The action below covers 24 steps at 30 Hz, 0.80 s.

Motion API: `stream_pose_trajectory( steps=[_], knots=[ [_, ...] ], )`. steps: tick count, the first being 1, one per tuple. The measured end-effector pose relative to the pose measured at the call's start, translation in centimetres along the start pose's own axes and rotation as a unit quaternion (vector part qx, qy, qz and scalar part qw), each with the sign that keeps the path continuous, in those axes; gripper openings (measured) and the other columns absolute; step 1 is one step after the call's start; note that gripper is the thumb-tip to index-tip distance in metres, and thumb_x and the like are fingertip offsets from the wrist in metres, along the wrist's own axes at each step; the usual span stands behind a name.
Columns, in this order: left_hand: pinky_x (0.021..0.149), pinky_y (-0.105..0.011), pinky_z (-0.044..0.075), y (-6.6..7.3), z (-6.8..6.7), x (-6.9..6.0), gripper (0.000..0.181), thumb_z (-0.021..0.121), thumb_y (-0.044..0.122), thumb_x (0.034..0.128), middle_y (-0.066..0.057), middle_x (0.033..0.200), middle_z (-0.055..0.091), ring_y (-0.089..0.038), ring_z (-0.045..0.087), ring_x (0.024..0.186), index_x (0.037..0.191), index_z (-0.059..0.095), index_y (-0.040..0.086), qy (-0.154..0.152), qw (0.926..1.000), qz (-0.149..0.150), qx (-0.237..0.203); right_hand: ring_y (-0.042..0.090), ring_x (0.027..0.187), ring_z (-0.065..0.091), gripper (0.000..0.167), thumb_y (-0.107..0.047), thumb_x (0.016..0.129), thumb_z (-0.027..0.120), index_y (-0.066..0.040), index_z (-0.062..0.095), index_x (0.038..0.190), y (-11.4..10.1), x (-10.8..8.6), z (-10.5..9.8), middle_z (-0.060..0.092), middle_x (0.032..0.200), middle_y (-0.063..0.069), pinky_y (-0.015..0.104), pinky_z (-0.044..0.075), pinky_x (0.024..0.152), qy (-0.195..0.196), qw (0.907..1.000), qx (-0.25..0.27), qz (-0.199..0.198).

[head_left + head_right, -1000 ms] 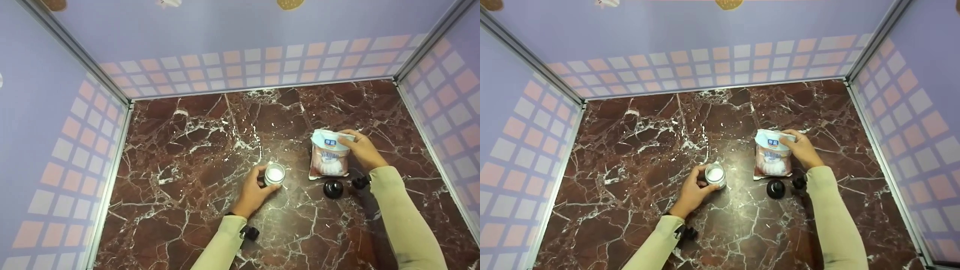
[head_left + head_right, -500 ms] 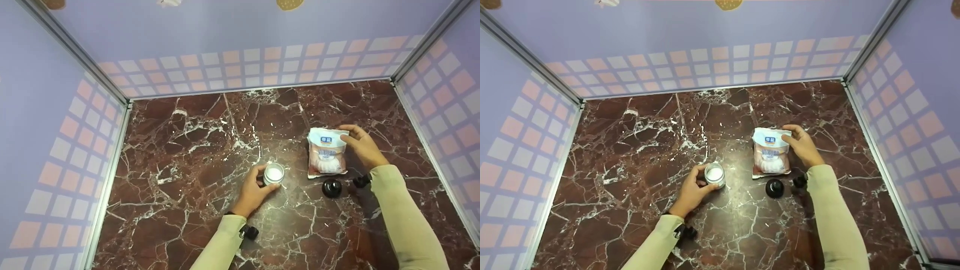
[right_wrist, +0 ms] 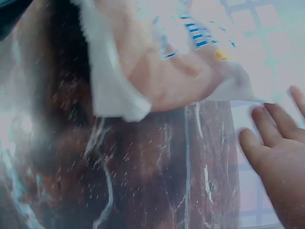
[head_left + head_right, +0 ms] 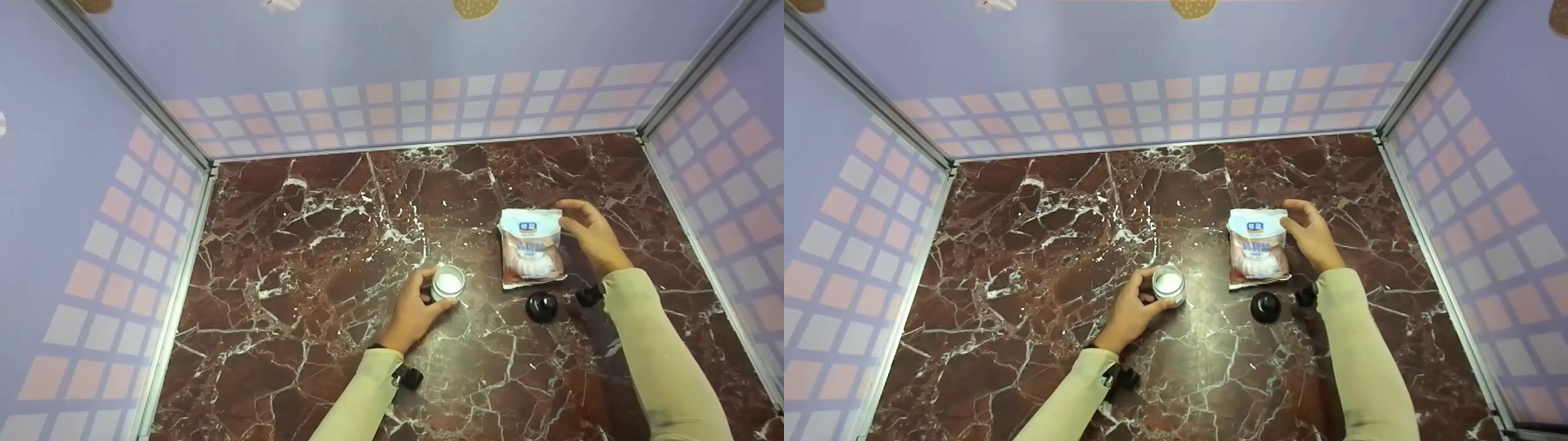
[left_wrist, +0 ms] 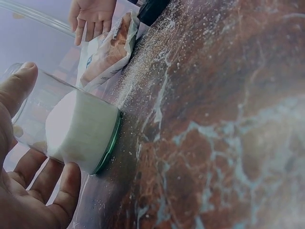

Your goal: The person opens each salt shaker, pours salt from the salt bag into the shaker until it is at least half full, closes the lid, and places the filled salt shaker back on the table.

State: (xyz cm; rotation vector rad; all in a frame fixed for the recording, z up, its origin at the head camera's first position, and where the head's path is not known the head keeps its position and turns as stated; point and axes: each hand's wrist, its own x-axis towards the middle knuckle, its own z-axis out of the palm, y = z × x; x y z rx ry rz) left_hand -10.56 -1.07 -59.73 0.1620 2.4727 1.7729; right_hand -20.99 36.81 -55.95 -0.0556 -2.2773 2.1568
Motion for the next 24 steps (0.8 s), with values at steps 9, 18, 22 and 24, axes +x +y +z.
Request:
stream_pose_trajectory(
  steps=[9, 18, 22, 24],
  knots=[
    [0.090, -0.037, 0.054, 0.0, -0.1, -0.2, 0.071, 0.090, 0.036, 0.0792, -0.002, 0.130, 0.065, -0.014, 0.060, 0.113, 0.140, 0.057, 0.017, 0.001, 0.9999, 0.010, -0.006, 0.026, 0.109, 0.063, 0.026, -0.010, 0.102, 0.063, -0.001, 0.063, 0.126, -4.2, -6.9, 1.8, 0.067, 0.122, 0.012, 0.040, 0.054, 0.096, -0.042, 0.9419, -0.322, -0.087],
    [0.117, -0.041, 0.039, 0.1, -0.3, 0.1, 0.069, 0.090, 0.031, 0.0790, -0.011, 0.152, 0.052, -0.028, 0.048, 0.141, 0.137, 0.057, 0.012, -0.011, 0.9996, 0.022, -0.011, 0.041, 0.108, 0.065, 0.035, -0.007, 0.091, 0.074, -0.001, 0.067, 0.125, -0.3, -14.8, 4.8, 0.066, 0.120, 0.021, 0.062, 0.053, 0.092, -0.090, 0.8611, -0.490, -0.101],
    [0.117, -0.041, 0.040, 0.3, -0.5, 0.4, 0.067, 0.089, 0.030, 0.0798, -0.011, 0.151, 0.055, -0.027, 0.050, 0.141, 0.136, 0.055, 0.015, -0.032, 0.9994, 0.013, -0.007, 0.039, 0.100, 0.067, 0.035, -0.002, 0.090, 0.075, -0.001, 0.068, 0.124, 1.0, -16.2, 4.8, 0.068, 0.115, 0.019, 0.059, 0.054, 0.088, -0.045, 0.8733, -0.473, -0.108],
    [0.112, -0.040, 0.046, 0.5, -0.7, 0.5, 0.067, 0.089, 0.029, 0.0805, -0.010, 0.144, 0.061, -0.026, 0.058, 0.131, 0.136, 0.053, 0.017, -0.044, 0.9990, 0.005, -0.007, 0.037, 0.097, 0.067, 0.036, -0.002, 0.090, 0.076, -0.001, 0.068, 0.124, 1.1, -16.6, 4.9, 0.069, 0.114, 0.019, 0.059, 0.054, 0.085, -0.025, 0.8739, -0.471, -0.116]
  ],
)
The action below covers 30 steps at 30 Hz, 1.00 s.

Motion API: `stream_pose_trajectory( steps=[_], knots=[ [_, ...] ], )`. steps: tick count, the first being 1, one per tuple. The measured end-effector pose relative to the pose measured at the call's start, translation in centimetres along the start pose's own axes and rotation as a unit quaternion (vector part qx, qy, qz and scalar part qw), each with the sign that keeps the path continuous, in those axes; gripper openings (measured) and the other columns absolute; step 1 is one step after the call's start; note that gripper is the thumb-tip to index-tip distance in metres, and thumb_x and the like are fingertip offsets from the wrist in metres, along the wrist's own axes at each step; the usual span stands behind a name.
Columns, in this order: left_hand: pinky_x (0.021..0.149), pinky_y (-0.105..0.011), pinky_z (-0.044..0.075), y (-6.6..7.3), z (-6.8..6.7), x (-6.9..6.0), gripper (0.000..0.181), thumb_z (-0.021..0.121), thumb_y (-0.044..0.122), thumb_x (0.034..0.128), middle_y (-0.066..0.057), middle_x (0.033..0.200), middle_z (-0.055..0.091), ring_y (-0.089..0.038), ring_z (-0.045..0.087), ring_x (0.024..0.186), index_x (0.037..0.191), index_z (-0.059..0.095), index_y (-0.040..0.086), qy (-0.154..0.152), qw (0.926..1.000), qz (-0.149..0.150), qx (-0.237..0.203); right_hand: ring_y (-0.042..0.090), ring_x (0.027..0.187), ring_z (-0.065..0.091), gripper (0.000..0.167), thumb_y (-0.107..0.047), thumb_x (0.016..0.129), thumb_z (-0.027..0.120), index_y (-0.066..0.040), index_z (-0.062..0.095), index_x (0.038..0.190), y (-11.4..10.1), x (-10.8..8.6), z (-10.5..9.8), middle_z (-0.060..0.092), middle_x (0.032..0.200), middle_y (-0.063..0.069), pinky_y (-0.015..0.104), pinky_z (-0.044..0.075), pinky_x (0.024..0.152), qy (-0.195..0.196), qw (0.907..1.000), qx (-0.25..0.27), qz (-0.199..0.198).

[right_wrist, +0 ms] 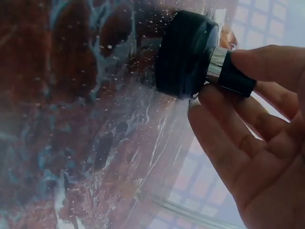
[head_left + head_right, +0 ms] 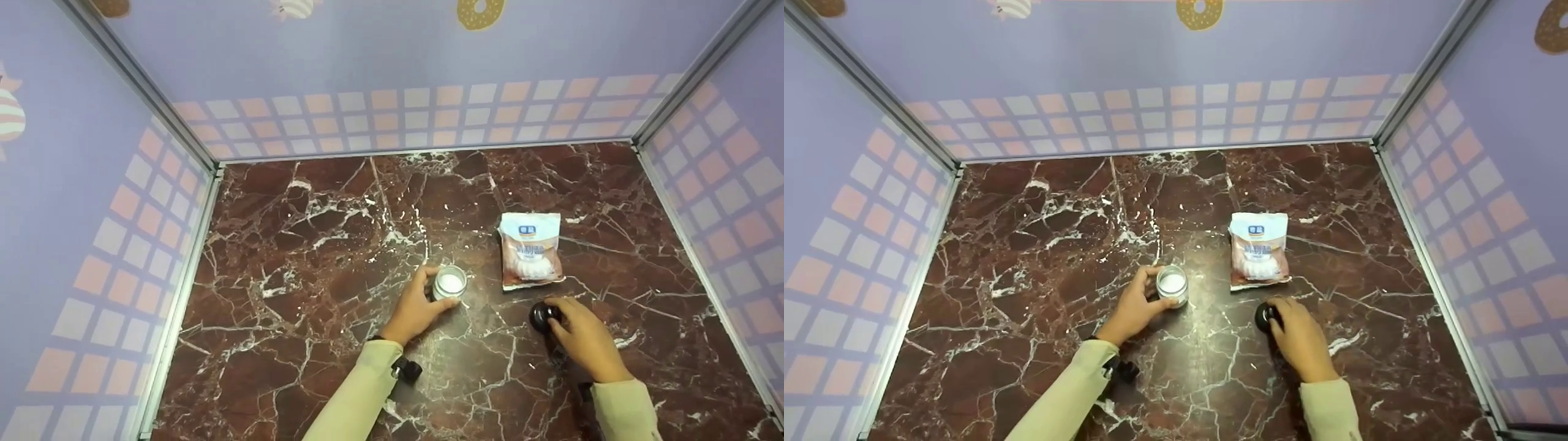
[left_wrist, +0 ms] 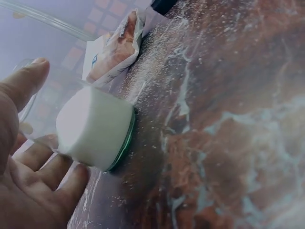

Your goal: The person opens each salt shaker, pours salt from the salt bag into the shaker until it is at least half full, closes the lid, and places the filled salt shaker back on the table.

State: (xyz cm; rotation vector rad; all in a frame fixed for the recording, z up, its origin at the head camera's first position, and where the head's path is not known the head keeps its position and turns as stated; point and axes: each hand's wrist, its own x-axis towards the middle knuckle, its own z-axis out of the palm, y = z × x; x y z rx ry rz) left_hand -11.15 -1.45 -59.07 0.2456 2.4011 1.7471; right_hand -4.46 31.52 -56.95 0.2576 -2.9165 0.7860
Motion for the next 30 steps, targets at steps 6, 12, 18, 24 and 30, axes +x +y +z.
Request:
stream_pose_trajectory(
  steps=[6, 12, 18, 24, 30],
  knots=[
    [0.108, -0.037, 0.049, -0.1, 0.2, 0.0, 0.069, 0.089, 0.024, 0.0806, -0.008, 0.137, 0.064, -0.023, 0.062, 0.126, 0.138, 0.050, 0.020, -0.025, 0.9995, -0.010, -0.017, 0.029, 0.093, 0.070, 0.035, 0.005, 0.083, 0.081, 0.000, 0.070, 0.115, -2.9, 1.1, -0.4, 0.074, 0.107, 0.013, 0.033, 0.053, 0.086, 0.114, 0.9898, 0.077, -0.036],
    [0.109, -0.036, 0.048, -0.2, 0.3, 0.1, 0.084, 0.088, 0.025, 0.0818, -0.009, 0.146, 0.060, -0.022, 0.060, 0.129, 0.154, 0.044, 0.021, -0.031, 0.9995, 0.005, 0.002, 0.026, 0.096, 0.069, 0.044, 0.009, 0.078, 0.084, -0.003, 0.074, 0.119, -8.5, 4.5, 0.1, 0.074, 0.112, 0.011, 0.025, 0.051, 0.095, 0.152, 0.9669, 0.137, -0.153],
    [0.111, -0.045, 0.045, -0.1, -0.4, 0.3, 0.078, 0.087, 0.027, 0.0829, -0.005, 0.143, 0.063, -0.024, 0.060, 0.128, 0.152, 0.052, 0.021, -0.017, 0.9988, 0.019, 0.041, 0.023, 0.110, 0.069, 0.043, 0.003, 0.088, 0.077, -0.008, 0.071, 0.129, -12.6, 7.3, 2.3, 0.071, 0.124, 0.007, 0.037, 0.055, 0.100, 0.075, 0.9638, 0.197, -0.163],
    [0.114, -0.046, 0.043, 0.0, -0.3, 0.4, 0.079, 0.087, 0.031, 0.0829, -0.007, 0.144, 0.062, -0.027, 0.059, 0.131, 0.153, 0.051, 0.018, -0.026, 0.9989, 0.010, 0.038, 0.025, 0.115, 0.068, 0.041, 0.003, 0.091, 0.074, -0.009, 0.071, 0.130, -13.4, 8.0, 4.4, 0.070, 0.124, 0.008, 0.039, 0.053, 0.103, 0.049, 0.9647, 0.195, -0.170],
    [0.113, -0.044, 0.044, -0.3, -0.5, 0.3, 0.080, 0.088, 0.030, 0.0825, -0.007, 0.144, 0.062, -0.026, 0.059, 0.130, 0.153, 0.052, 0.019, -0.018, 0.9994, 0.002, 0.030, 0.024, 0.120, 0.065, 0.039, 0.000, 0.095, 0.072, -0.010, 0.070, 0.132, -13.3, 8.7, 4.5, 0.067, 0.129, 0.008, 0.040, 0.052, 0.104, 0.025, 0.9636, 0.204, -0.170]
  ],
)
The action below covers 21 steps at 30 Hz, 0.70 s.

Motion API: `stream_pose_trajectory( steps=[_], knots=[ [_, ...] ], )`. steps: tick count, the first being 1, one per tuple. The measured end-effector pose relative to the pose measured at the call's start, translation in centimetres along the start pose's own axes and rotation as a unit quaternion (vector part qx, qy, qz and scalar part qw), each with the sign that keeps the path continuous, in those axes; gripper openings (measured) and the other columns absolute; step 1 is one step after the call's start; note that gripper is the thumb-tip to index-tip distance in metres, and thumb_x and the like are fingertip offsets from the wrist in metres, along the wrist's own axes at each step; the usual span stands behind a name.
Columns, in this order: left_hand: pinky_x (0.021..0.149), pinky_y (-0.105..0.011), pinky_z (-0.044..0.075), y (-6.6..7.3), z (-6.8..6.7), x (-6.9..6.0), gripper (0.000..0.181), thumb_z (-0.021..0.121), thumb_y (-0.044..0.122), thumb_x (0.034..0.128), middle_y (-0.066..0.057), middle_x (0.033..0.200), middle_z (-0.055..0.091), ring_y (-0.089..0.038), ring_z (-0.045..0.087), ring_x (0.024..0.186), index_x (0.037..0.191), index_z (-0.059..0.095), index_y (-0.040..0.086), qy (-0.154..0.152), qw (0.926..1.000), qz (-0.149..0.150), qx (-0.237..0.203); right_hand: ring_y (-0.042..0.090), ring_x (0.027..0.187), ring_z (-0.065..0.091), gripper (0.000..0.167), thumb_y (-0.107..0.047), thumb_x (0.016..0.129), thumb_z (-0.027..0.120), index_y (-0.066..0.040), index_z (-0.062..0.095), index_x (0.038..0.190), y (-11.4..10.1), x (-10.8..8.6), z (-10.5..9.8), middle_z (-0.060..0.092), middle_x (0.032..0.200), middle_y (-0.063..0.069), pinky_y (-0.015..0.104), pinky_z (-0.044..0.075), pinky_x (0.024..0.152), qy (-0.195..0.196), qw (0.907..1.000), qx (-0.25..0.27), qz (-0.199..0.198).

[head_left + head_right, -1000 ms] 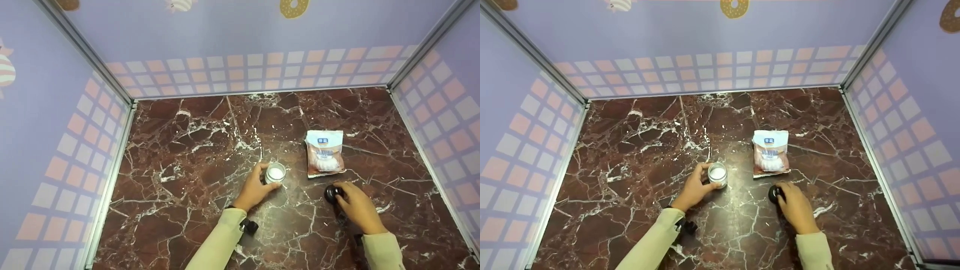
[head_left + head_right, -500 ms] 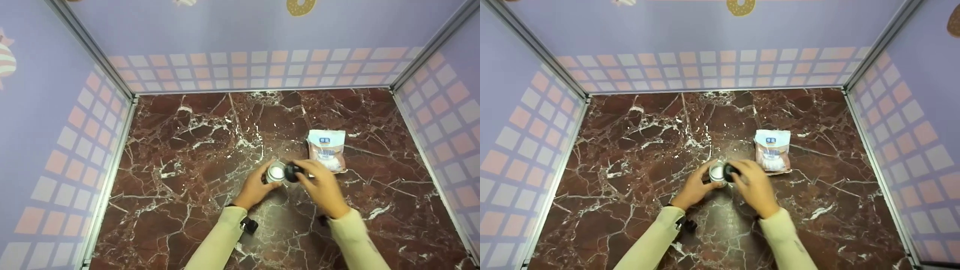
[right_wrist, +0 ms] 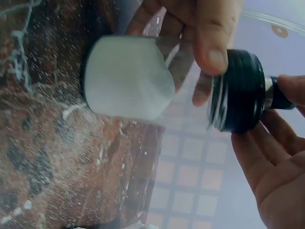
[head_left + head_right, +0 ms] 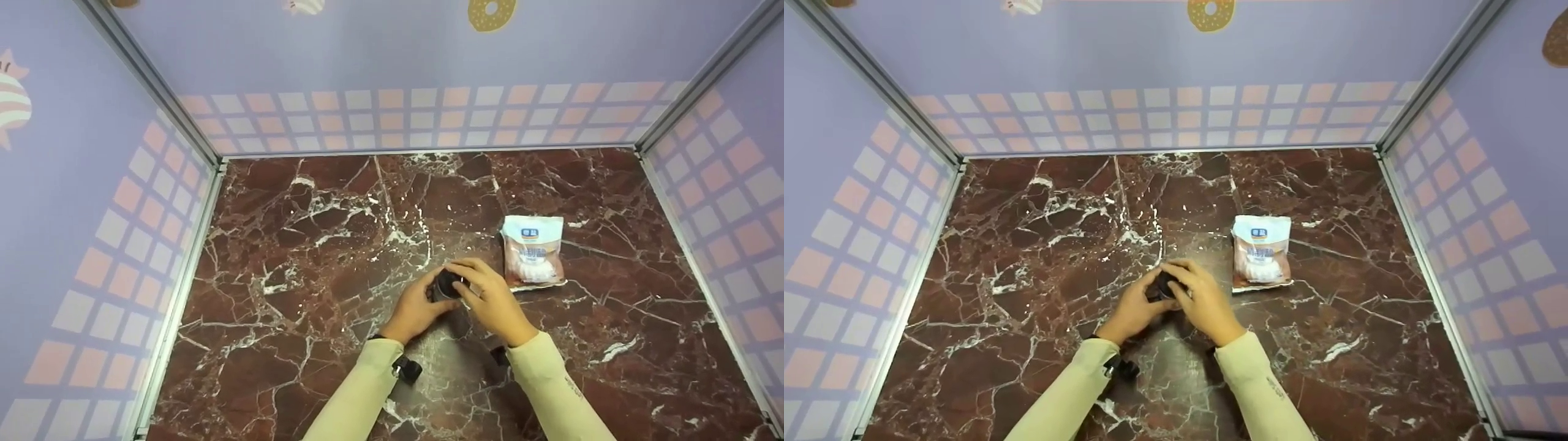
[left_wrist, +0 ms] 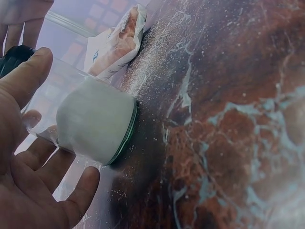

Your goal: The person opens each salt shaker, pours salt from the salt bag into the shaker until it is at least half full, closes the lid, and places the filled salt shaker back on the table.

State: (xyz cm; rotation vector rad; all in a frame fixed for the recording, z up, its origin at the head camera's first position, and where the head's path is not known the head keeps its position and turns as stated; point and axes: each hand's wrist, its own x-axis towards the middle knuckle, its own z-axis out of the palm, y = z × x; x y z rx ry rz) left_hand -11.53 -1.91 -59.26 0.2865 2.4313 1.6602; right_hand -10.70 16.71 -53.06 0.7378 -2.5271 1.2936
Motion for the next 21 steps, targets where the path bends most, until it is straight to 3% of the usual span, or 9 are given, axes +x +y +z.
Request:
stream_pose_trajectory(
  steps=[5, 11, 14, 21],
  knots=[
    [0.115, -0.046, 0.041, -0.2, -0.2, 0.0, 0.082, 0.088, 0.034, 0.0810, -0.006, 0.146, 0.061, -0.026, 0.058, 0.133, 0.153, 0.051, 0.022, 0.002, 1.0000, -0.002, 0.000, 0.027, 0.122, 0.064, 0.038, -0.003, 0.097, 0.070, -0.009, 0.069, 0.134, 0.2, 0.3, 0.0, 0.067, 0.132, 0.011, 0.041, 0.051, 0.106, -0.023, 0.9996, -0.001, 0.014],
    [0.113, -0.044, 0.043, -0.3, -0.1, 0.1, 0.082, 0.089, 0.035, 0.0800, -0.006, 0.143, 0.062, -0.024, 0.059, 0.130, 0.152, 0.053, 0.019, 0.001, 1.0000, 0.003, -0.001, 0.024, 0.117, 0.067, 0.046, -0.003, 0.096, 0.070, -0.014, 0.065, 0.141, 0.6, 0.0, 0.6, 0.070, 0.126, 0.009, 0.042, 0.053, 0.103, -0.002, 0.9997, -0.011, 0.021],
    [0.113, -0.044, 0.044, -0.2, -0.1, 0.2, 0.081, 0.089, 0.034, 0.0807, -0.008, 0.143, 0.062, -0.025, 0.059, 0.130, 0.151, 0.053, 0.016, -0.001, 1.0000, 0.004, -0.005, 0.025, 0.118, 0.066, 0.048, -0.001, 0.095, 0.072, -0.011, 0.063, 0.141, 0.8, -0.3, 0.9, 0.070, 0.126, 0.010, 0.043, 0.052, 0.104, 0.010, 0.9996, -0.024, 0.010],
    [0.115, -0.045, 0.040, -0.1, 0.0, 0.2, 0.077, 0.089, 0.036, 0.0790, -0.003, 0.142, 0.064, -0.024, 0.059, 0.131, 0.147, 0.057, 0.021, 0.000, 1.0000, 0.000, 0.003, 0.033, 0.139, 0.051, 0.068, -0.003, 0.091, 0.074, -0.003, 0.046, 0.153, 1.4, -0.7, 0.7, 0.056, 0.150, 0.015, 0.049, 0.036, 0.119, -0.018, 0.9987, 0.014, 0.044]
  ],
)
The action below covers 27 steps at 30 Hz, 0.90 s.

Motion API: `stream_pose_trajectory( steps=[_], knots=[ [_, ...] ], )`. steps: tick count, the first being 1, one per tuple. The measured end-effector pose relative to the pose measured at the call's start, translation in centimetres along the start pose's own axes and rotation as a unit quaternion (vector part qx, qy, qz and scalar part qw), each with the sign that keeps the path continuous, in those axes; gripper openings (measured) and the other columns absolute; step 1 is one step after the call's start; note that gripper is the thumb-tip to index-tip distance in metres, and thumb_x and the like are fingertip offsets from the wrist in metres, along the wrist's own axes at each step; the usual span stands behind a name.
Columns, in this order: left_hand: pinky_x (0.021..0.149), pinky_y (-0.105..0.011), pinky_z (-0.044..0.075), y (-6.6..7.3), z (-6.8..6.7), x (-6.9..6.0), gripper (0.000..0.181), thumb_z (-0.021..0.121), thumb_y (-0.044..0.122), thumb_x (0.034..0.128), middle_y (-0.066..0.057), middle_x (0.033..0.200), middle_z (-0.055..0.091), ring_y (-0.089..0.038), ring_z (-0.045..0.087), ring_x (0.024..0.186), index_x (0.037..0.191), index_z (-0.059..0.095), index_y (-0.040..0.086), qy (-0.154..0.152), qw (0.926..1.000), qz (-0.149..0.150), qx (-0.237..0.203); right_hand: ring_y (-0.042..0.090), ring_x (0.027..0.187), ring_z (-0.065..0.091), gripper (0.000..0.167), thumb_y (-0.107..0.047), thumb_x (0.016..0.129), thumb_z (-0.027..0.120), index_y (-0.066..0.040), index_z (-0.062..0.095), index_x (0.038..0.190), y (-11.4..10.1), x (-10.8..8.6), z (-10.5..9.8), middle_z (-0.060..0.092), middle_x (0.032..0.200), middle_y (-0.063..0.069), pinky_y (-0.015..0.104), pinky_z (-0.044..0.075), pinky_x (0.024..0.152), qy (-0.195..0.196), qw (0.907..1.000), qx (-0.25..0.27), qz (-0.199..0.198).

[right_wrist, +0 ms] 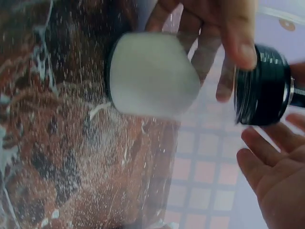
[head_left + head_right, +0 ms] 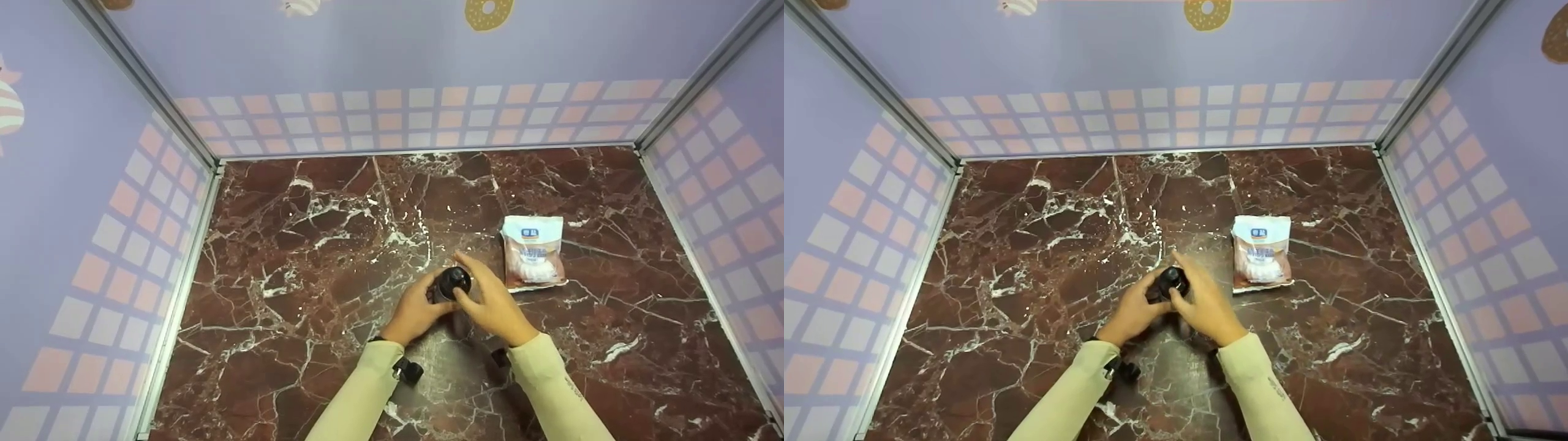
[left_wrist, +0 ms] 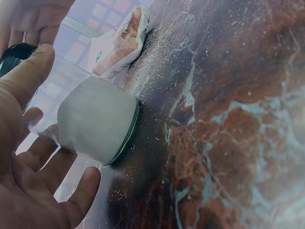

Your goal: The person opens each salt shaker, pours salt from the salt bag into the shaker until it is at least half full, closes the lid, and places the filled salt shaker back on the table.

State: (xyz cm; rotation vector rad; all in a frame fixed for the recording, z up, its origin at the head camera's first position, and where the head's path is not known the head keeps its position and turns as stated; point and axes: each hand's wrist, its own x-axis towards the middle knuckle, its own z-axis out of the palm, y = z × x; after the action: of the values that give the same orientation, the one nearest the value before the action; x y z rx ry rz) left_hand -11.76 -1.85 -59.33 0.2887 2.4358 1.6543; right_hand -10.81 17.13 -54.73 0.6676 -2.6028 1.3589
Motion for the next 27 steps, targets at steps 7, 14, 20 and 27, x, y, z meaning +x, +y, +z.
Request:
stream_pose_trajectory(
  steps=[7, 14, 20, 27],
  knots=[
    [0.116, -0.048, 0.039, 0.0, 0.0, 0.0, 0.075, 0.088, 0.031, 0.0806, -0.005, 0.143, 0.063, -0.026, 0.058, 0.132, 0.147, 0.057, 0.019, 0.005, 1.0000, 0.008, 0.004, 0.035, 0.135, 0.054, 0.068, -0.006, 0.083, 0.078, -0.002, 0.053, 0.147, 0.4, -0.1, -0.4, 0.059, 0.144, 0.017, 0.054, 0.037, 0.117, -0.034, 0.9993, 0.004, 0.014],
    [0.115, -0.046, 0.041, -0.1, 0.1, 0.0, 0.071, 0.087, 0.031, 0.0826, -0.005, 0.141, 0.065, -0.024, 0.059, 0.131, 0.146, 0.058, 0.019, 0.007, 0.9997, 0.024, 0.006, 0.032, 0.124, 0.056, 0.065, -0.014, 0.081, 0.087, 0.000, 0.058, 0.138, 0.3, -0.3, 0.8, 0.061, 0.131, 0.015, 0.052, 0.042, 0.111, 0.032, 0.9982, 0.006, 0.050],
    [0.113, -0.046, 0.043, -0.1, 0.0, -0.1, 0.068, 0.085, 0.023, 0.0837, -0.007, 0.139, 0.065, -0.026, 0.059, 0.130, 0.146, 0.058, 0.018, 0.003, 0.9997, 0.020, 0.015, 0.030, 0.111, 0.053, 0.074, -0.031, 0.079, 0.091, -0.002, 0.057, 0.138, 0.0, -0.5, 1.7, 0.058, 0.120, 0.015, 0.046, 0.044, 0.098, 0.065, 0.9907, -0.008, 0.120],
    [0.114, -0.048, 0.042, -0.1, 0.0, -0.1, 0.072, 0.087, 0.039, 0.0823, -0.005, 0.142, 0.064, -0.027, 0.058, 0.132, 0.146, 0.058, 0.022, 0.002, 0.9999, 0.010, 0.005, 0.030, 0.129, 0.055, 0.076, -0.020, 0.082, 0.088, -0.001, 0.051, 0.146, 0.0, -0.5, 0.7, 0.059, 0.139, 0.017, 0.050, 0.040, 0.114, 0.040, 0.9913, 0.033, 0.121]
  ],
)
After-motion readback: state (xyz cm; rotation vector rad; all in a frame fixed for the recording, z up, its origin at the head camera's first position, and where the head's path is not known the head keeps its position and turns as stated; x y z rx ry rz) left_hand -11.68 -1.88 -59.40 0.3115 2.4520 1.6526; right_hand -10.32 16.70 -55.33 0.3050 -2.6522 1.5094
